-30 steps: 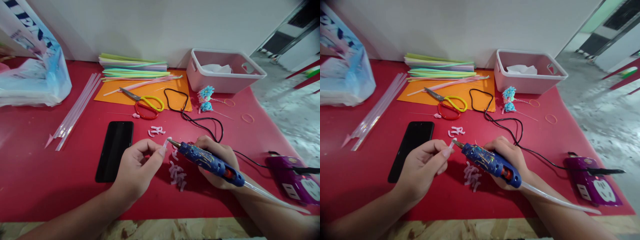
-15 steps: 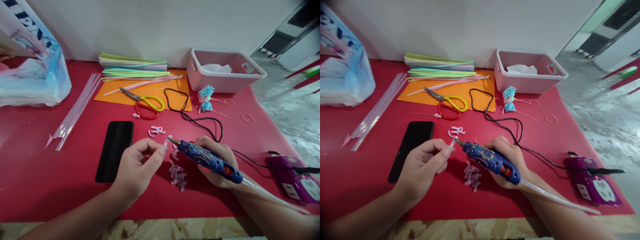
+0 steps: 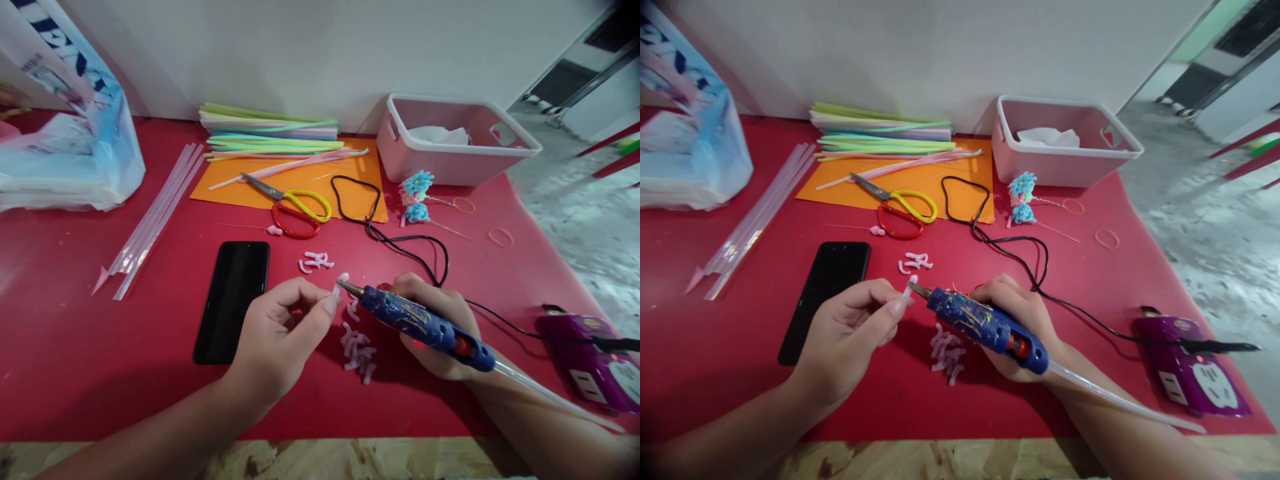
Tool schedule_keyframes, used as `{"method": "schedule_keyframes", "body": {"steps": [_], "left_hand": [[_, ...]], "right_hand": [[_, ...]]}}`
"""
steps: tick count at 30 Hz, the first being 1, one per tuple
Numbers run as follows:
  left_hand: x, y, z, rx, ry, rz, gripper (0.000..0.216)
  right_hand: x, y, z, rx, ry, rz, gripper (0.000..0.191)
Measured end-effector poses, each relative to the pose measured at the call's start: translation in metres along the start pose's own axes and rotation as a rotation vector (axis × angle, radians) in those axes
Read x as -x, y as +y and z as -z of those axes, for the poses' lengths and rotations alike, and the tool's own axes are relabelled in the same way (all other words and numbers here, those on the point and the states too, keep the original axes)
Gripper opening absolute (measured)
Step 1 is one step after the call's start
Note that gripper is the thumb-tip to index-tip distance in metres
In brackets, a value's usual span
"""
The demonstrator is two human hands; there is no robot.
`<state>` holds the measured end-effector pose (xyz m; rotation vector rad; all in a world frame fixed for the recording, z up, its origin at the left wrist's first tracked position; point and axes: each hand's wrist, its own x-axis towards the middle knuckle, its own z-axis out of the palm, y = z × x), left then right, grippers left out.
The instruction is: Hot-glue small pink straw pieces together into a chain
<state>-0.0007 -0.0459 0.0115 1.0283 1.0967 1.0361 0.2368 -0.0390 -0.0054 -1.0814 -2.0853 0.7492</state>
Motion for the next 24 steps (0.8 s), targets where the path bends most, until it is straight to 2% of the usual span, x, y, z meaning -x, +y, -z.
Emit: {"method": "schedule_keyframes", "body": {"steps": [6,15,24], "left_hand": [[0.0015,-0.0012,0.0008,0.033,0.007,0.016,0.022],[0.0008,-0.0004,0.0011,0.004,-0.007,0.013,0.021],[0.0022,0.0026,0.0009,-0.054,0.015,-0.004,0.022]], "right_hand": [[0.0,-0.0015,0.0016,0.002,0.003,-0.012,0.013],[0.0001,-0.0022,0.0005,0.021,-0.018,-0.006,0.02],[-0.0012,-0.0051,0.0006,-0.016,-0.01,-0.016,0.015]]}}
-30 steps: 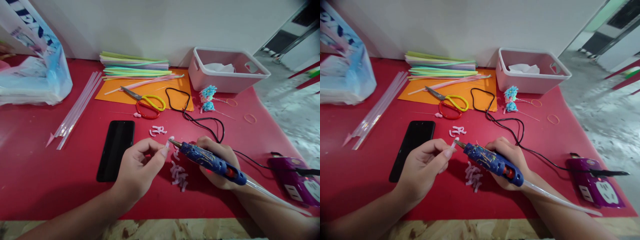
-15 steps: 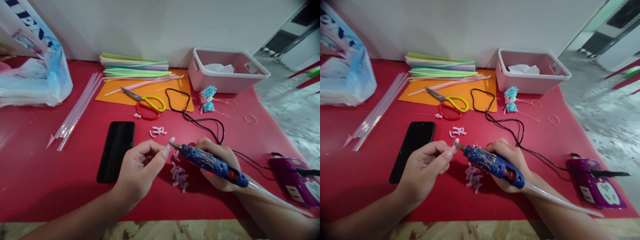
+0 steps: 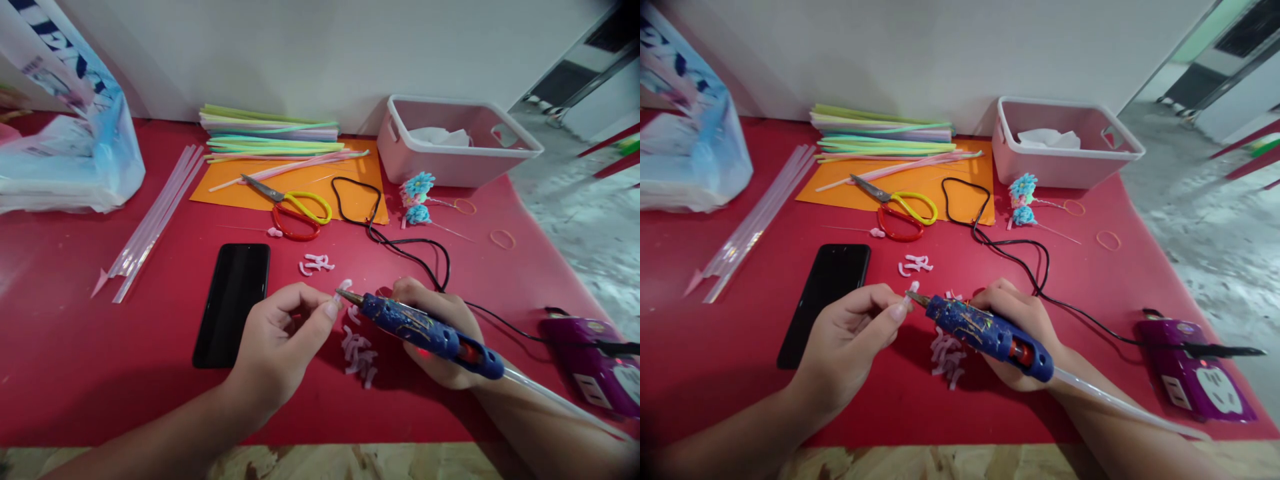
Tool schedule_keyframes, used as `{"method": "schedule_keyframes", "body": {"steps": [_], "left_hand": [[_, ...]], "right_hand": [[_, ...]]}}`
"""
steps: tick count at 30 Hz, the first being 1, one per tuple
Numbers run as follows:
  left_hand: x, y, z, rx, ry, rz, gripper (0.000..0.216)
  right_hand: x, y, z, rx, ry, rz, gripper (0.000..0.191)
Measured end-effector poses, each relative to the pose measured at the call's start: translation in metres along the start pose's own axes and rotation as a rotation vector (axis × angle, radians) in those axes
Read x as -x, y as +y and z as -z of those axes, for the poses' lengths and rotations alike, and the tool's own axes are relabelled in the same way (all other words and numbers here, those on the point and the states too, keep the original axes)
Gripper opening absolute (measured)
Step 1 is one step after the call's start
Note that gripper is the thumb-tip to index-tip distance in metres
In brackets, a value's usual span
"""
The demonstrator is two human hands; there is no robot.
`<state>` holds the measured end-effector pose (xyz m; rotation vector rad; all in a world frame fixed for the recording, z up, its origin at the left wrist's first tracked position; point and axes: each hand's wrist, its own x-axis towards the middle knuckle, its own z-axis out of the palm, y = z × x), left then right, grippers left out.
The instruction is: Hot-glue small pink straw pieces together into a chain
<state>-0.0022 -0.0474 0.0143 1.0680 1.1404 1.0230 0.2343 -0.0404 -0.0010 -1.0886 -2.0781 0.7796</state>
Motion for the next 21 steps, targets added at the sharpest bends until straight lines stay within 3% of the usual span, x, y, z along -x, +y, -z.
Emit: {"method": "schedule_keyframes", "body": {"steps": [21], "left_hand": [[-0.0016,-0.0023,-0.0002,0.014,-0.005,-0.001,0.022]], "right_hand": [[0.0019,-0.0004,-0.0015,-0.072,-0.045,-0.028,0.016]]}}
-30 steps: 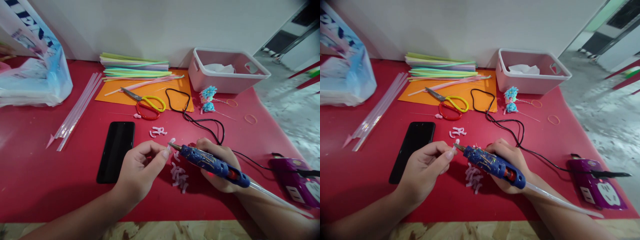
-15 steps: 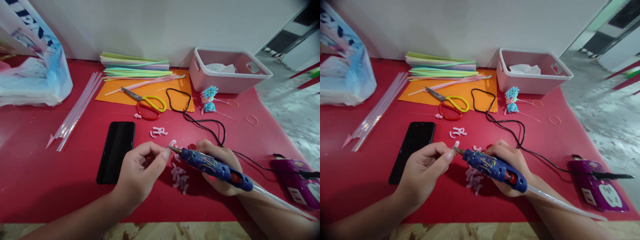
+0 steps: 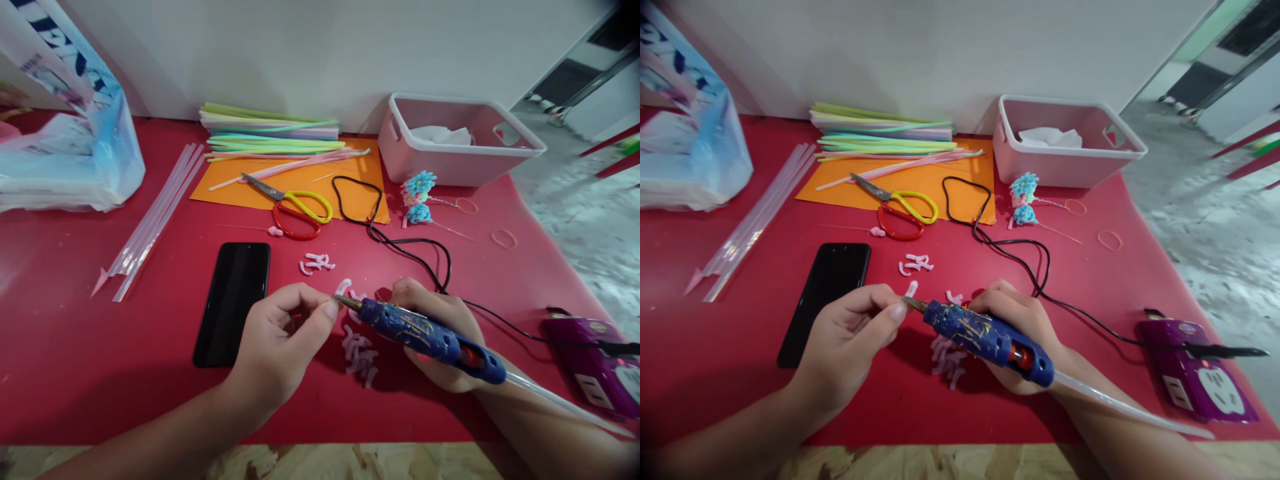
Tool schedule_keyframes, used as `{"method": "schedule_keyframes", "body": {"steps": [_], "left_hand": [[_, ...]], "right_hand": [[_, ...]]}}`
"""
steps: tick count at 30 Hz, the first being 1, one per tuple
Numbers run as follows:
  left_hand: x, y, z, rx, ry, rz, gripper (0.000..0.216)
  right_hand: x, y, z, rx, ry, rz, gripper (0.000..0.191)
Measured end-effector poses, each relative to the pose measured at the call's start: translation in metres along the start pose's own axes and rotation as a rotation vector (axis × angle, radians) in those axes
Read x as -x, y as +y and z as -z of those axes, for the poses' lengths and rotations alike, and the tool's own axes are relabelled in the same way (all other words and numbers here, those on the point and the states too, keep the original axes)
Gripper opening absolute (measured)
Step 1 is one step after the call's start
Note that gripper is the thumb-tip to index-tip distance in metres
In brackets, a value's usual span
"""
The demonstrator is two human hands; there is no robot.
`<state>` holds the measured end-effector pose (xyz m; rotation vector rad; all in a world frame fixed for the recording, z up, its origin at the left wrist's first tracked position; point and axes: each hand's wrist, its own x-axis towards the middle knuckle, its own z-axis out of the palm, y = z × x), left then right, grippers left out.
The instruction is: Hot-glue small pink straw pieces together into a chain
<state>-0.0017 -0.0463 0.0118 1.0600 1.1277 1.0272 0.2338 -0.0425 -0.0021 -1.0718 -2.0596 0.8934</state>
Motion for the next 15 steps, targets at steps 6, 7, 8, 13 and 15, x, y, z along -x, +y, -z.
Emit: {"method": "schedule_keyframes", "body": {"steps": [6,7,8,13,15], "left_hand": [[-0.0008,0.002,-0.0017,0.014,0.012,0.004,0.02],[-0.0008,0.0022,-0.002,0.015,0.015,0.008,0.019],[-0.0008,0.0024,-0.0021,0.017,0.018,0.012,0.019],[-0.0006,0.0026,-0.0014,0.027,0.029,0.029,0.018],[-0.0008,0.0021,-0.0014,0.034,0.036,0.037,0.018]], "right_hand": [[0.0019,0.0049,-0.0016,-0.028,-0.004,0.018,0.02],[0.0025,0.0057,-0.0015,-0.031,-0.006,0.024,0.02],[0.0032,0.0061,-0.0013,-0.036,-0.004,0.032,0.02],[0.0036,0.0041,-0.0007,-0.078,0.029,0.009,0.02],[0.0023,0.0031,-0.0016,-0.091,0.046,0.008,0.022]]}}
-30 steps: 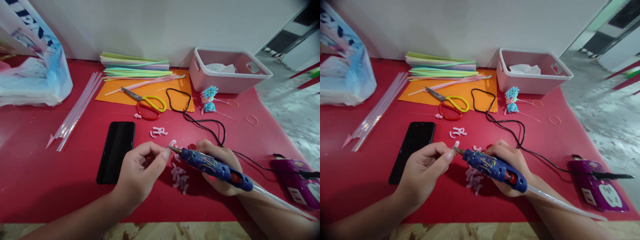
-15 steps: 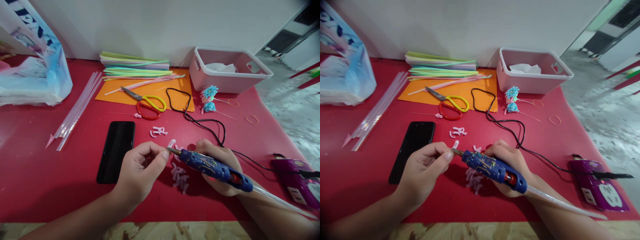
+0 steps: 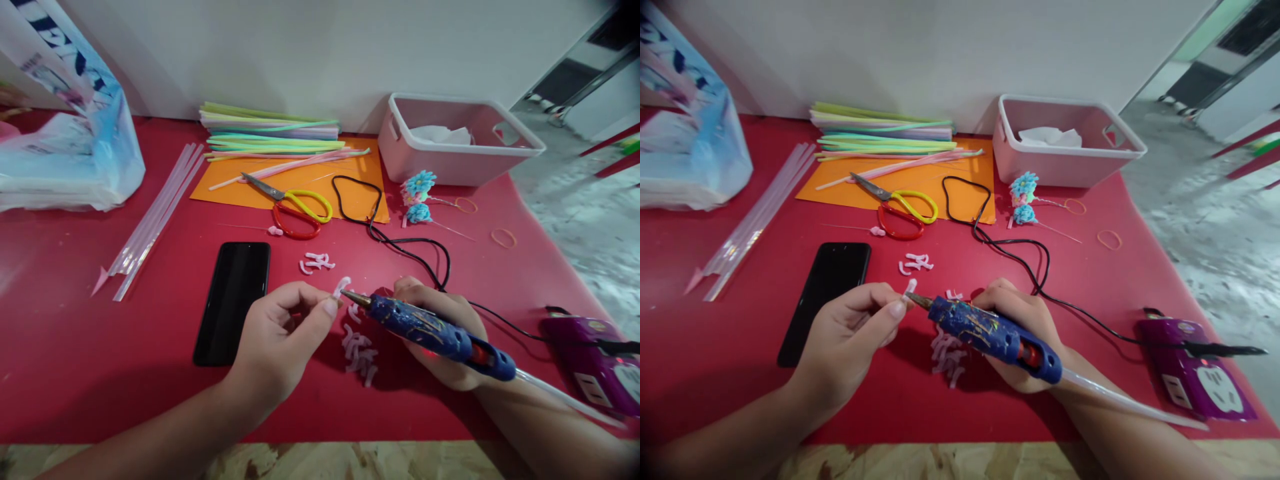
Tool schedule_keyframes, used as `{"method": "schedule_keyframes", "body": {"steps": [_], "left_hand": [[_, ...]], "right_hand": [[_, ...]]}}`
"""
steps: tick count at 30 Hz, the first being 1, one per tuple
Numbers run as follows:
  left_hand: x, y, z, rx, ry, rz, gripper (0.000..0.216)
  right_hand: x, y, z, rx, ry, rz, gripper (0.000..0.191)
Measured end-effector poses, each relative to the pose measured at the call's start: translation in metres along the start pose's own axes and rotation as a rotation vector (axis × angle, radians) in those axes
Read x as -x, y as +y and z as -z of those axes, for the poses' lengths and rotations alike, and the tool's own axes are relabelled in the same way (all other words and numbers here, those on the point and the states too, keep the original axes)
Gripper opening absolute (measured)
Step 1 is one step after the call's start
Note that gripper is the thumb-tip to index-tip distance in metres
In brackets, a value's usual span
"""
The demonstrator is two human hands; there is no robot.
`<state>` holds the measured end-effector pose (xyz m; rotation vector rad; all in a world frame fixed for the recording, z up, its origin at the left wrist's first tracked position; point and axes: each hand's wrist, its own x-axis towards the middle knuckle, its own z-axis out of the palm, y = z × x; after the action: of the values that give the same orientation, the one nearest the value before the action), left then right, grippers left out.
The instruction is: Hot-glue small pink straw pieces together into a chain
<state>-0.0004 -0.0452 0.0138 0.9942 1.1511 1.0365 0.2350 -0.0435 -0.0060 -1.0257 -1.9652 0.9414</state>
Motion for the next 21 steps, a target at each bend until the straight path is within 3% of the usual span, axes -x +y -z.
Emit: {"method": "schedule_keyframes", "body": {"steps": [12,21], "left_hand": [[0.0014,0.0007,-0.0001,-0.014,-0.009,0.007,0.019],[-0.0012,-0.0068,0.0019,0.12,-0.039,0.067,0.022]], "right_hand": [[-0.0018,-0.0019,0.0017,0.067,-0.025,0.007,0.012],[-0.0014,0.0023,0.0008,0.098,0.012,0.017,0.019]]}}
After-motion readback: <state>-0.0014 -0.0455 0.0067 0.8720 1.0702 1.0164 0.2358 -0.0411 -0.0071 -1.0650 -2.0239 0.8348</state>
